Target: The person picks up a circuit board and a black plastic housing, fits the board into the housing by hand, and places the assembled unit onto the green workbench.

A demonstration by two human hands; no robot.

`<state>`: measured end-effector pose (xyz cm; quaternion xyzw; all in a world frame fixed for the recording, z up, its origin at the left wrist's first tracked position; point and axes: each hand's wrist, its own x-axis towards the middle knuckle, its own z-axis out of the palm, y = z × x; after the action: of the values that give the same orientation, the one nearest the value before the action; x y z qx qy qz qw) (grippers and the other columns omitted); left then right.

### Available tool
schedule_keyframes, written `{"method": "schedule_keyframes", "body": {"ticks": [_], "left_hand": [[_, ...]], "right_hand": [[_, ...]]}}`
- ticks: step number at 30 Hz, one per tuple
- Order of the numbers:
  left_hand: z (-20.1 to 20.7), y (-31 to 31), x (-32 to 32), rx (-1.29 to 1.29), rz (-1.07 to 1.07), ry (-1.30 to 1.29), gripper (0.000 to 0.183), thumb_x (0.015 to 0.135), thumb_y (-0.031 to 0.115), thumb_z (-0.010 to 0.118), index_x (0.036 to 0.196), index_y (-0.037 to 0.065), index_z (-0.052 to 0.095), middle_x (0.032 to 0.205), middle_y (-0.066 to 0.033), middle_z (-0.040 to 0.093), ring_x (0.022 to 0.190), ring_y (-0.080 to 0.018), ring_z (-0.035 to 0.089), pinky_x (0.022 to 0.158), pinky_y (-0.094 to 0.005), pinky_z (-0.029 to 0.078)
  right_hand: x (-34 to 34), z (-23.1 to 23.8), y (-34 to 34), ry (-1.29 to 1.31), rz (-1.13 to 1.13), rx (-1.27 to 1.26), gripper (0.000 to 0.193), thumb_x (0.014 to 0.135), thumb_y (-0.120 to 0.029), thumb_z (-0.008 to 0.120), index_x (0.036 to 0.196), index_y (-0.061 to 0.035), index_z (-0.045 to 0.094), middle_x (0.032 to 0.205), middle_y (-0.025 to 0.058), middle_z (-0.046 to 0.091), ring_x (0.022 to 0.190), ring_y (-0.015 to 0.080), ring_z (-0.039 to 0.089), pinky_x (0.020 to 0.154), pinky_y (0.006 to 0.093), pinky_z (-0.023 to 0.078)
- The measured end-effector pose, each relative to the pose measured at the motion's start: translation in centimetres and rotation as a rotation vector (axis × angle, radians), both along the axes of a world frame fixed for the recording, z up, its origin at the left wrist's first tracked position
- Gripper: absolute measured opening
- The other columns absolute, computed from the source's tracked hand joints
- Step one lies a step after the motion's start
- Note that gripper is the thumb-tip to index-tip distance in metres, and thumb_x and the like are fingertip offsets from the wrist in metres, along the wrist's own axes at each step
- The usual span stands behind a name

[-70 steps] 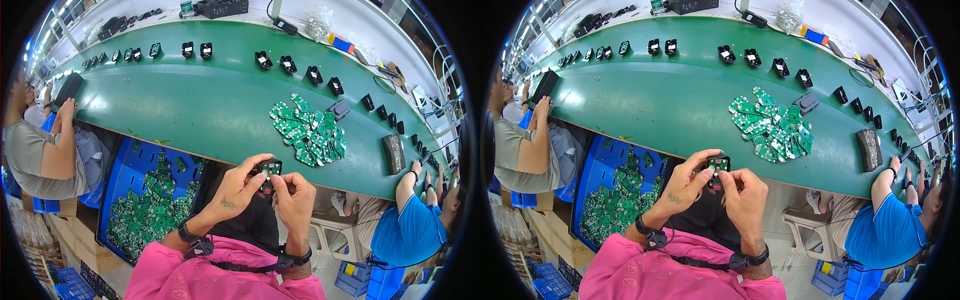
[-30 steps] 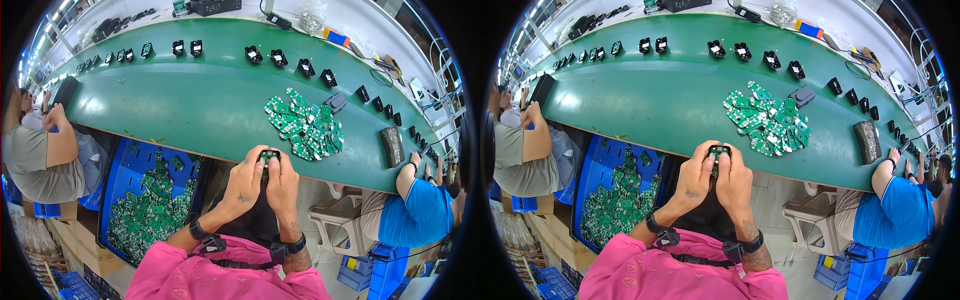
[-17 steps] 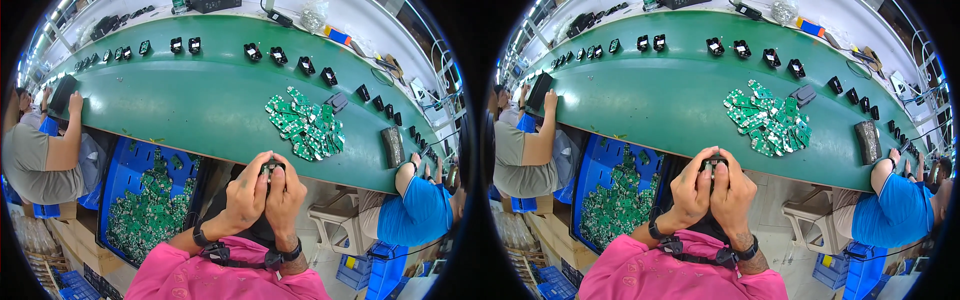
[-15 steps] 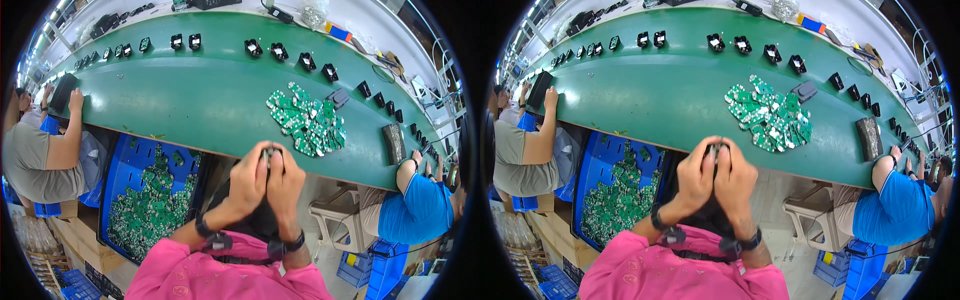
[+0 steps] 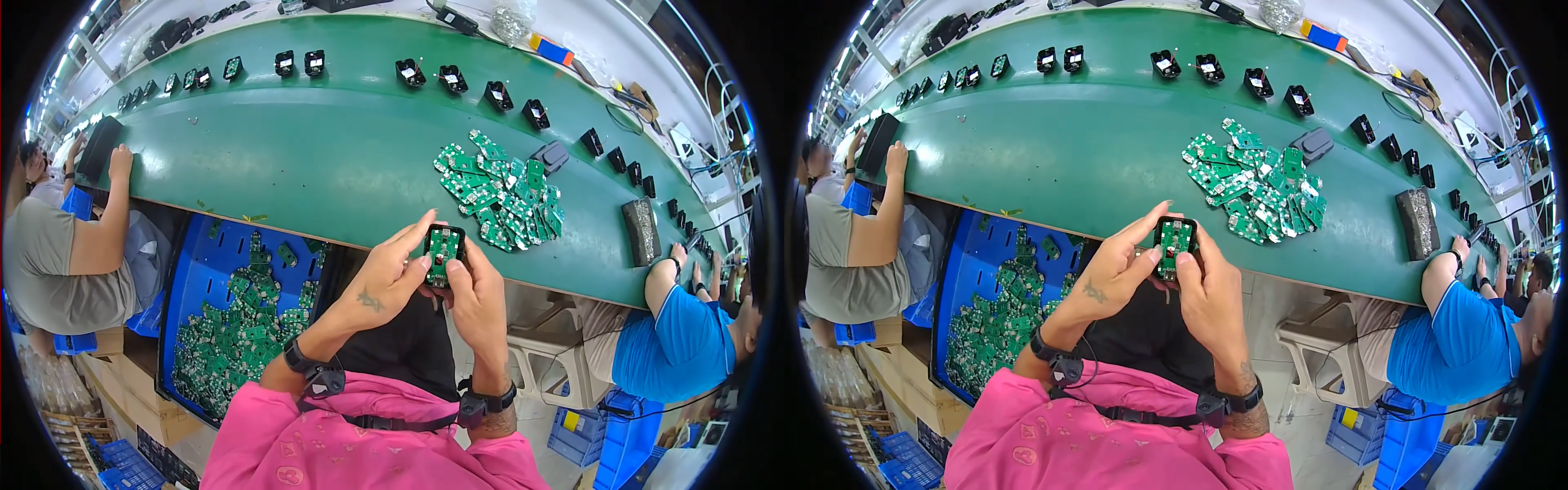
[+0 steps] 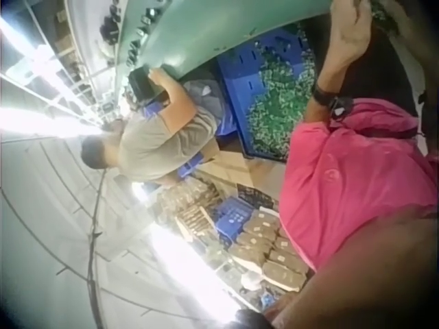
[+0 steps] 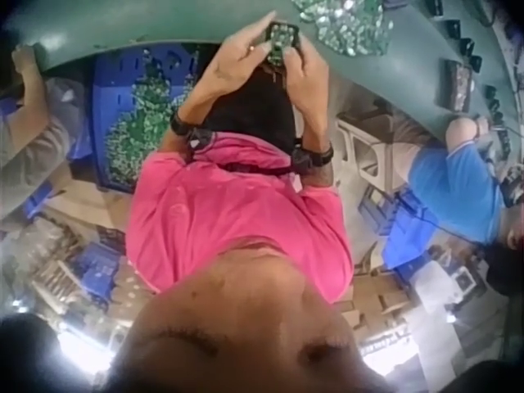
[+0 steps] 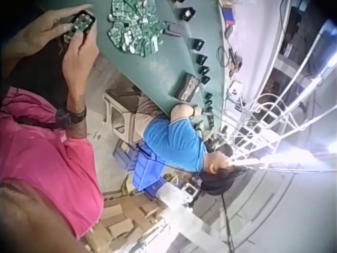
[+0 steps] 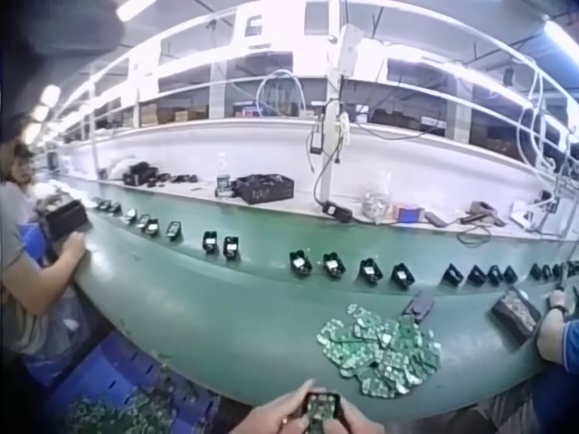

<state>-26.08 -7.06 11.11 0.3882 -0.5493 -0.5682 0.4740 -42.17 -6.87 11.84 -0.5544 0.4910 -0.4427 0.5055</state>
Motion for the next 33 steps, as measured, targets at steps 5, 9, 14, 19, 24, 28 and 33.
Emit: {"method": "schedule_keyframes", "body": {"ticks": [5,9,14,19,24,28,33], "left_hand": [[0.3,0.2,0.3,-0.246,0.015,-0.253,0.057,0.099,0.001,0.046,0.153,-0.003,0.030,0.145,-0.0139,0.047,0.106,-0.0180,0.062,0.082,-0.0288,0.059],[0.7,0.8,-0.1,-0.331,0.063,-0.338,0.056,0.097,-0.002,0.047,0.151,-0.004,0.033,0.141,-0.0152,0.050,0.105,-0.0184,0.063,0.080,-0.0294,0.061],[-0.9,-0.8,0.3,0.245,0.018,0.152,0.049,0.096,0.001,0.052,0.144,-0.005,0.044,0.123,-0.0173,0.063,0.088,-0.0161,0.070,0.070,-0.0273,0.063],[-1.0,-1.9,0.6,0.547,-0.027,0.517,0.036,0.099,0.018,0.059,0.127,-0.005,0.058,0.100,-0.0116,0.071,0.071,-0.0156,0.072,0.060,-0.0242,0.061],[-0.5,-2.5,1.2,0.631,-0.018,0.594,0.040,0.100,0.021,0.060,0.130,-0.005,0.055,0.100,-0.0116,0.070,0.070,-0.0165,0.072,0.061,-0.0247,0.061],[0.3,-3.0,2.4,0.321,-0.078,0.241,0.058,0.095,0.015,0.066,0.145,0.000,0.041,0.120,-0.0148,0.062,0.068,-0.0155,0.070,0.059,-0.0251,0.059],[0.9,-5.4,4.9,-0.114,-0.079,-0.397,0.082,0.075,0.018,0.084,0.145,0.005,0.044,0.123,-0.0151,0.059,0.071,-0.0165,0.067,0.061,-0.0298,0.053]], "right_hand": [[-0.7,1.3,0.4,0.062,0.085,0.037,0.046,0.094,0.000,0.052,0.140,0.0010,0.052,0.095,-0.0015,0.064,0.072,0.0014,0.053,0.058,0.0185,0.041],[-0.3,0.8,1.2,-0.034,0.033,-0.047,0.040,0.093,-0.001,0.053,0.133,0.0051,0.055,0.093,0.0009,0.067,0.067,0.0026,0.056,0.054,0.0189,0.043],[-0.8,-0.2,-1.0,-0.188,0.173,0.291,0.026,0.096,-0.008,0.053,0.119,0.0014,0.059,0.080,0.0038,0.065,0.055,0.0079,0.057,0.044,0.0223,0.044],[-0.7,-0.8,-1.4,-0.555,0.087,0.493,0.028,0.101,-0.026,0.055,0.115,-0.0024,0.056,0.073,0.0054,0.064,0.047,0.0079,0.052,0.037,0.0213,0.040],[-0.1,-0.5,-2.1,-0.667,0.044,0.551,0.035,0.101,-0.023,0.058,0.127,-0.0008,0.051,0.071,0.0064,0.062,0.047,0.0084,0.053,0.037,0.0226,0.039],[1.4,-0.6,-3.2,-0.557,0.002,0.431,0.038,0.100,-0.017,0.059,0.132,0.0005,0.049,0.068,0.0050,0.061,0.046,0.0073,0.051,0.036,0.0229,0.037],[2.5,-2.1,-4.4,-0.202,0.029,0.167,0.044,0.097,-0.013,0.062,0.135,0.0033,0.047,0.065,0.0032,0.061,0.052,0.0069,0.054,0.042,0.0244,0.037]]}}
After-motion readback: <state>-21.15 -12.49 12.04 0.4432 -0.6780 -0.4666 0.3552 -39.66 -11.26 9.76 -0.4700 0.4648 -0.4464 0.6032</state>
